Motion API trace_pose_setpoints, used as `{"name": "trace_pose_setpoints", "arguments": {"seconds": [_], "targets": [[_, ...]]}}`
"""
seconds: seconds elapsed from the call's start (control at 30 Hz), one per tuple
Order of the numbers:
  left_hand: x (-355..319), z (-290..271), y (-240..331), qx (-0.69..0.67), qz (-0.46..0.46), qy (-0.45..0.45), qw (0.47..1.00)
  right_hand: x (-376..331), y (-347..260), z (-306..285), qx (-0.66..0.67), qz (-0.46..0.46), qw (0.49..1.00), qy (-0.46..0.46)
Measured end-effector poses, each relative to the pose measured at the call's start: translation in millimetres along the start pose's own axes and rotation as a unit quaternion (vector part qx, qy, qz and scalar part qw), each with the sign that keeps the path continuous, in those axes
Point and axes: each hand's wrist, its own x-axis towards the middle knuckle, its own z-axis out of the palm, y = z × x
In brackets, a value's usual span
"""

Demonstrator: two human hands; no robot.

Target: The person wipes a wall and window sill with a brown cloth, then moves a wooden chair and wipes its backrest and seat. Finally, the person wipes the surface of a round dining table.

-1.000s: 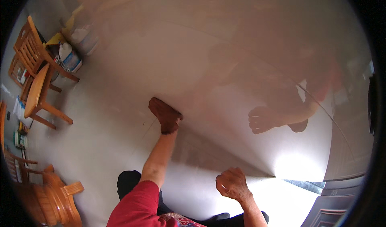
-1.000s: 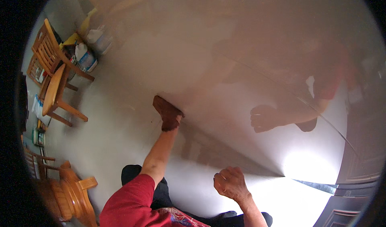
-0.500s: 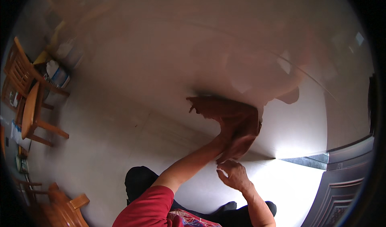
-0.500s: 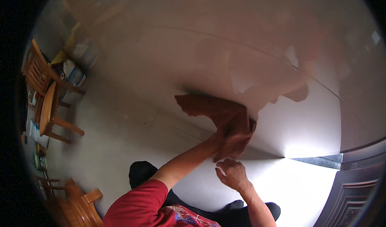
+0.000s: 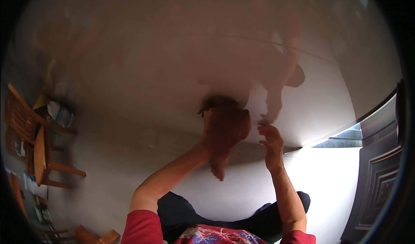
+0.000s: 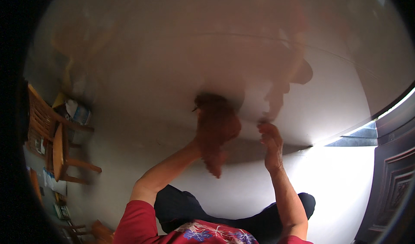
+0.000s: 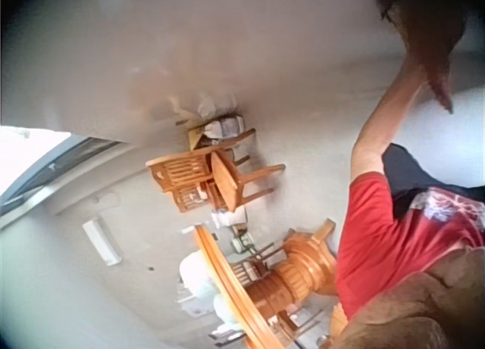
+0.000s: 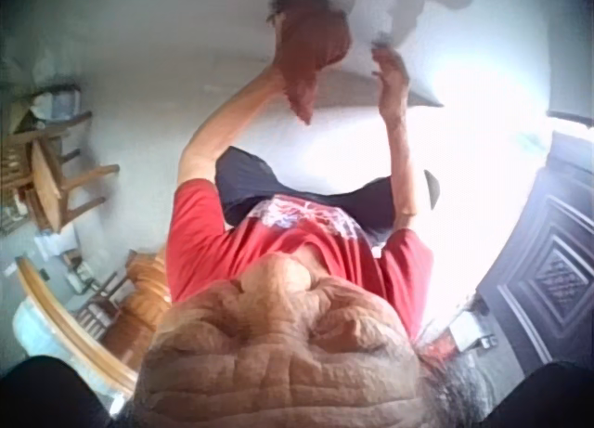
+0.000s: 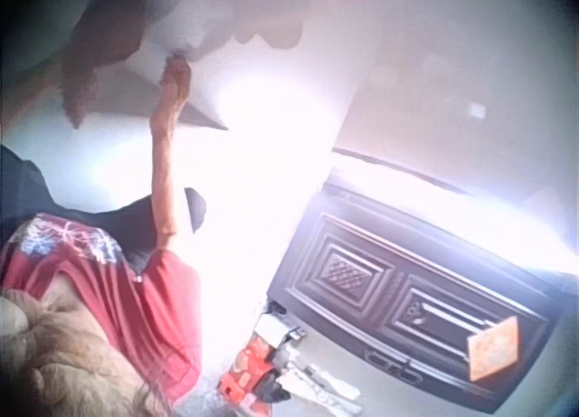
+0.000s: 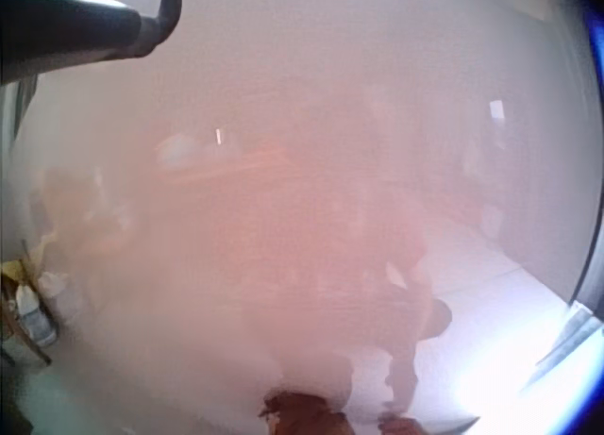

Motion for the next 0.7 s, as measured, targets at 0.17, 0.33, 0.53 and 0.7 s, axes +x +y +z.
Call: {"name": "trace_pose_setpoints", "arguments": {"seconds": [0.17,0.33,0.53,0.7], "targets": [[-17.0,13.3,7.7,0.041,0.084,0.042,0.995,-20.4,-15.5,38.5,0.062,0.036,0.963,-0.258],[-33.5,30.2,3.3,-0.103,0.168,0.146,0.969,-47.4,0.3,67.9,0.336,0.083,0.928,-0.140],[-38.1,49.4,-25.3,-0.118,0.197,0.324,0.918,-33.0,-23.7,35.3,0.300,-0.184,0.920,0.173],[-36.5,89.4,-29.2,-0.043,0.140,0.494,0.857,13.7,-45.8,37.4,-0.343,-0.487,0.728,0.340]]}}
